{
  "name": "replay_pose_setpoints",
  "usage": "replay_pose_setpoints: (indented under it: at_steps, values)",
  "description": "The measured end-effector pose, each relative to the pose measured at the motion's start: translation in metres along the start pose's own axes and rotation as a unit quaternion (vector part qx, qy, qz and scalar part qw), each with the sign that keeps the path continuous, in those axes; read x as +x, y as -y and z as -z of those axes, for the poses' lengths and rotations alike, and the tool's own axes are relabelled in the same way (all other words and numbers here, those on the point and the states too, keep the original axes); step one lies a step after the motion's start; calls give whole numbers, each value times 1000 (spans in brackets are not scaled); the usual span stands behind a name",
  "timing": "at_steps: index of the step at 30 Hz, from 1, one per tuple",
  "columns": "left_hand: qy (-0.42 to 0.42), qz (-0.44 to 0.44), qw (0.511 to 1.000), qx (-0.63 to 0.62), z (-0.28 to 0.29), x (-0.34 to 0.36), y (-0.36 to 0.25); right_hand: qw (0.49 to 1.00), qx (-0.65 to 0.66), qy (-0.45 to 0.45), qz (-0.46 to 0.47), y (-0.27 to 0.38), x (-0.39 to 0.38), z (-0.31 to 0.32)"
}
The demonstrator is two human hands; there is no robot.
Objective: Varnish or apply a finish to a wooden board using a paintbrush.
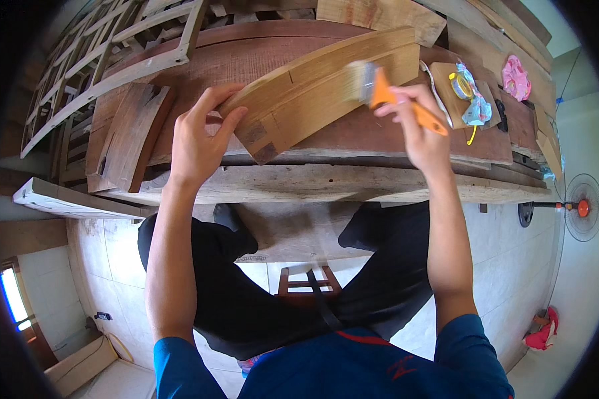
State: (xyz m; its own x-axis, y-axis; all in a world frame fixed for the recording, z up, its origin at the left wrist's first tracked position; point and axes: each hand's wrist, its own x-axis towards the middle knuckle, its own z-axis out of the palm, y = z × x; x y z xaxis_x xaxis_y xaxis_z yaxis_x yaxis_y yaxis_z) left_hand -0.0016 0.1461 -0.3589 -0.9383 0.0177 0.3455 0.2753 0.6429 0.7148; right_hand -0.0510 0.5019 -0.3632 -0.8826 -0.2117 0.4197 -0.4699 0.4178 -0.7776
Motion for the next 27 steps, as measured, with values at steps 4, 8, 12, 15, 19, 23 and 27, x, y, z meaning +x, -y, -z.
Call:
replay_pose_setpoints:
  at_steps: [4, 8, 12, 15, 19, 23, 27]
  values:
    - [-12, -23, 1000, -4, -2, 1, 0, 995, -79, -56, 36, 17, -12, -14]
    - [-28, -37, 999, -6, -4, 2, 1, 963, -49, 98, 244, 47, -41, -64]
    - [-43, -25, 999, 12, -1, -4, 6, 955, 21, 154, 254, 47, -30, -63]
    - [-9, -18, 1000, -10, -2, -1, -3, 998, -14, 3, 64, 17, -11, -17]
    - [-17, -43, 999, 4, -1, 0, 1, 990, -115, -82, 11, 14, -3, -1]
    - [-26, -46, 999, 1, -3, 1, 1, 967, -97, 56, 228, 31, -34, -57]
    - [-41, -48, 998, -21, -2, -1, 1, 936, 16, 190, 297, 55, -47, -83]
